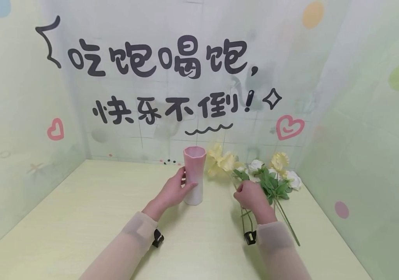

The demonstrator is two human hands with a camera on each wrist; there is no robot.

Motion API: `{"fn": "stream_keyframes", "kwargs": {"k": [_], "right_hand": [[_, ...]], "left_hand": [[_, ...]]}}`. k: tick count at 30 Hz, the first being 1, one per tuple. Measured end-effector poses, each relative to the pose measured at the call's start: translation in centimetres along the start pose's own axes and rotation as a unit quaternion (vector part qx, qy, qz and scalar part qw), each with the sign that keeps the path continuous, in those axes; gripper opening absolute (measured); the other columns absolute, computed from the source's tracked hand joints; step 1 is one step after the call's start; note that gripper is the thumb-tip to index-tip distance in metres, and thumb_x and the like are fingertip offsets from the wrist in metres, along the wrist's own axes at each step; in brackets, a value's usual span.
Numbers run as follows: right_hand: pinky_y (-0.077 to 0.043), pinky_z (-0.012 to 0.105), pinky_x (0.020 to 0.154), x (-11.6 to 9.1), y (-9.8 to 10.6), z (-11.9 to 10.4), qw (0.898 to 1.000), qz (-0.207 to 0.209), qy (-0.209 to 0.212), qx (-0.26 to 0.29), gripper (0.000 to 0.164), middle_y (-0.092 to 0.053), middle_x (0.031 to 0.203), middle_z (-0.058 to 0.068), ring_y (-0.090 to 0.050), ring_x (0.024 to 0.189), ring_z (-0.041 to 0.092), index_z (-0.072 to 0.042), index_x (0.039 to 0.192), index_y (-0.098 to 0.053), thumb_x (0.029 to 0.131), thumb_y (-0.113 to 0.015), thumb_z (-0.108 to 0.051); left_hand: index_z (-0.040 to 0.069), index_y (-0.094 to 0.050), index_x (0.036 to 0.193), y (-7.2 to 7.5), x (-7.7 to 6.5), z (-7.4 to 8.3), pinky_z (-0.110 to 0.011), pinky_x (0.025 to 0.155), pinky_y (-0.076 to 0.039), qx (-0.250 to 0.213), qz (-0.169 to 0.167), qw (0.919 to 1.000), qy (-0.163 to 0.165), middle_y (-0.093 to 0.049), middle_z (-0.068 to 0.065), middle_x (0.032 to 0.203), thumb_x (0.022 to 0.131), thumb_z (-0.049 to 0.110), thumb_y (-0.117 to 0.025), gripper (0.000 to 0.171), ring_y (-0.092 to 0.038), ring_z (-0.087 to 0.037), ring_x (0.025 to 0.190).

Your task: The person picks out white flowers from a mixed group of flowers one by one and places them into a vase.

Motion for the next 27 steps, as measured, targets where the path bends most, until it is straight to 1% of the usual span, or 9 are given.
{"fn": "stream_keyframes", "kwargs": {"k": [3, 7, 10, 14, 18, 23, 25, 27], "right_hand": [[-0.063, 0.036, 0.065, 0.2, -1.2, -0.1, 1.0, -0.018, 0.004, 0.005, 0.02, -0.073, 0.089, 0.011, -0.071, 0.066, 0.018, 0.002, 0.11, -0.072, 0.099, -0.064, -0.012], [-0.064, 0.035, 0.063, 0.3, -2.2, -0.1, 1.0, -0.027, 0.006, 0.006, 0.017, -0.07, 0.078, 0.008, -0.071, 0.063, 0.018, 0.002, 0.107, -0.072, 0.099, -0.065, -0.011], [-0.064, 0.035, 0.064, 0.2, -2.6, -0.3, 0.999, -0.036, 0.006, 0.009, 0.016, -0.07, 0.077, 0.008, -0.07, 0.063, 0.018, 0.002, 0.107, -0.072, 0.099, -0.065, -0.01], [-0.065, 0.036, 0.066, 0.1, -2.7, -0.6, 0.999, -0.05, 0.001, 0.01, 0.019, -0.072, 0.079, 0.007, -0.072, 0.064, 0.017, 0.002, 0.111, -0.074, 0.1, -0.067, -0.012], [-0.066, 0.037, 0.067, 0.1, -2.4, -0.5, 0.999, -0.051, -0.005, 0.019, 0.02, -0.072, 0.079, 0.009, -0.071, 0.065, 0.017, 0.001, 0.111, -0.074, 0.104, -0.067, -0.016], [-0.066, 0.039, 0.071, 0.2, -1.0, 0.6, 0.999, -0.032, -0.015, 0.035, 0.021, -0.074, 0.09, 0.015, -0.071, 0.069, 0.018, 0.002, 0.11, -0.073, 0.106, -0.064, -0.017], [-0.065, 0.038, 0.071, 0.2, -0.4, 1.2, 0.999, -0.023, -0.021, 0.033, 0.021, -0.073, 0.089, 0.015, -0.07, 0.07, 0.018, 0.002, 0.107, -0.071, 0.107, -0.062, -0.017], [-0.062, 0.037, 0.071, 0.1, 0.3, 1.9, 0.999, -0.014, -0.028, 0.028, 0.021, -0.071, 0.085, 0.012, -0.069, 0.069, 0.018, 0.001, 0.104, -0.07, 0.107, -0.062, -0.018]], "left_hand": [[-0.003, -0.032, 0.168, 0.0, 0.0, 0.0, -0.06, 0.122, -0.051, -0.003, -0.002, 1.0, 0.002, -0.051, -0.027, 0.165, 0.111, 0.027, -0.067, 0.074, -0.059, -0.047, 0.147], [-0.002, -0.031, 0.168, -0.1, 0.0, 0.0, -0.06, 0.123, -0.05, -0.005, -0.004, 0.9999, 0.008, -0.05, -0.027, 0.166, 0.111, 0.029, -0.066, 0.074, -0.057, -0.046, 0.148], [-0.002, -0.031, 0.168, 0.0, 0.0, 0.0, -0.06, 0.122, -0.05, -0.004, -0.002, 1.0, 0.007, -0.05, -0.027, 0.166, 0.111, 0.029, -0.066, 0.074, -0.057, -0.046, 0.148], [-0.002, -0.031, 0.168, 0.0, 0.0, 0.0, -0.06, 0.123, -0.05, -0.005, -0.001, 1.0, 0.006, -0.05, -0.027, 0.166, 0.111, 0.029, -0.066, 0.074, -0.057, -0.046, 0.148], [-0.002, -0.031, 0.168, 0.0, 0.0, -0.1, -0.06, 0.123, -0.05, -0.004, 0.0, 1.0, 0.008, -0.05, -0.026, 0.166, 0.111, 0.029, -0.067, 0.074, -0.057, -0.046, 0.148], [-0.001, -0.032, 0.168, 0.0, -0.1, 0.0, -0.06, 0.123, -0.05, -0.003, -0.001, 0.9999, 0.013, -0.05, -0.026, 0.167, 0.111, 0.029, -0.067, 0.074, -0.057, -0.046, 0.149], [-0.001, -0.032, 0.168, -0.1, -0.1, 0.0, -0.06, 0.123, -0.05, -0.004, -0.002, 0.9999, 0.014, -0.05, -0.026, 0.167, 0.111, 0.029, -0.067, 0.074, -0.056, -0.046, 0.149], [-0.001, -0.032, 0.168, -0.1, -0.1, 0.0, -0.06, 0.123, -0.05, -0.004, -0.003, 0.9999, 0.014, -0.05, -0.026, 0.167, 0.111, 0.029, -0.067, 0.074, -0.057, -0.046, 0.149]]}}
Point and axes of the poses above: each hand's wrist, its own x-axis towards the middle knuckle, its own y-axis out of the back of the hand, z = x × y, the point moved 2 cm from there along x, towards the middle knuckle
